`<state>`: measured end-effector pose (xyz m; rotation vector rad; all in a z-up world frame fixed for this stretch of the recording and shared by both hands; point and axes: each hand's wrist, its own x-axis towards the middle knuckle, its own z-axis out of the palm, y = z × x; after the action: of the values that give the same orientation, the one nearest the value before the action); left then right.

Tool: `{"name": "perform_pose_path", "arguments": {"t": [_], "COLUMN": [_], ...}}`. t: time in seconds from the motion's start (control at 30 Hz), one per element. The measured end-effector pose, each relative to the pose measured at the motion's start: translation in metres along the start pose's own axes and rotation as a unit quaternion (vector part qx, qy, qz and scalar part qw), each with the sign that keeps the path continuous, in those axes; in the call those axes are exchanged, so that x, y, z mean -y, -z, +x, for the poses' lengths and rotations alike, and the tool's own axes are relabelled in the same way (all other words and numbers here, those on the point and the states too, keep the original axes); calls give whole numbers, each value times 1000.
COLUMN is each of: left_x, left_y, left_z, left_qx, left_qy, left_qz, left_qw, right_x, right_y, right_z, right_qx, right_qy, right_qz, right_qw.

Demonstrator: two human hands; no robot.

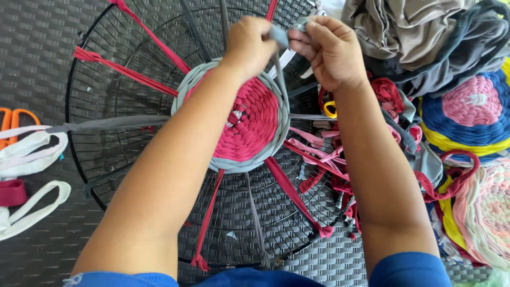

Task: Weaving a rug using fabric strips and a circular frame.

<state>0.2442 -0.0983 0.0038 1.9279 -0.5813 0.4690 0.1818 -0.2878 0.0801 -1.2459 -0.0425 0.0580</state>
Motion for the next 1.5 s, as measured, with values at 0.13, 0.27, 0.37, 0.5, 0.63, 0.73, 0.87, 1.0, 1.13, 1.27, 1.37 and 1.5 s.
{"name": "perform_pose_path", "arguments": {"t": [0.13, 0.27, 0.37, 0.5, 0.63, 0.73, 0.87, 1.0, 1.13, 1.27, 1.37, 1.5], "left_x": [0, -16, -13, -24, -16, -18, -22, 34, 25, 17, 28, 8], "left_y": [-11, -21, -49, -46, -29, -25, -17, -71, -49, -36, -24, 25], "left_z": [-3, 8, 12, 15, 9, 10, 9, -2, -3, 0, 13, 18], "left_qx": [-43, 33, 56, 114, 206, 200, 228, 106, 65, 64, -60, -114], "left_qy": [-27, 31, -17, 18, 78, 255, 318, 52, 48, 44, 38, 217], "left_qz": [57, 55, 103, -50, -112, -74, -55, 60, -3, -21, 30, -100], "left_qw": [997, 997, 993, 992, 969, 943, 919, 991, 997, 997, 997, 964], "right_x": [-12, -20, -34, -38, -42, -52, -58, -67, -64, -53, -43, -23], "right_y": [-7, -15, -10, -4, 5, 17, 7, 13, 0, -12, -11, -20], "right_z": [-1, -13, -21, -25, -20, -14, -1, 17, 18, 7, -1, -24], "right_qx": [5, -67, -71, -122, -156, -163, -100, -179, -178, -105, -75, 15], "right_qy": [-16, 90, 123, 187, 190, 108, -39, -41, -107, -88, -58, -49], "right_qz": [22, -34, -137, -243, -337, -425, -384, -203, -191, -141, -276, -518], "right_qw": [1000, 993, 980, 944, 909, 884, 917, 962, 959, 981, 956, 854]}}
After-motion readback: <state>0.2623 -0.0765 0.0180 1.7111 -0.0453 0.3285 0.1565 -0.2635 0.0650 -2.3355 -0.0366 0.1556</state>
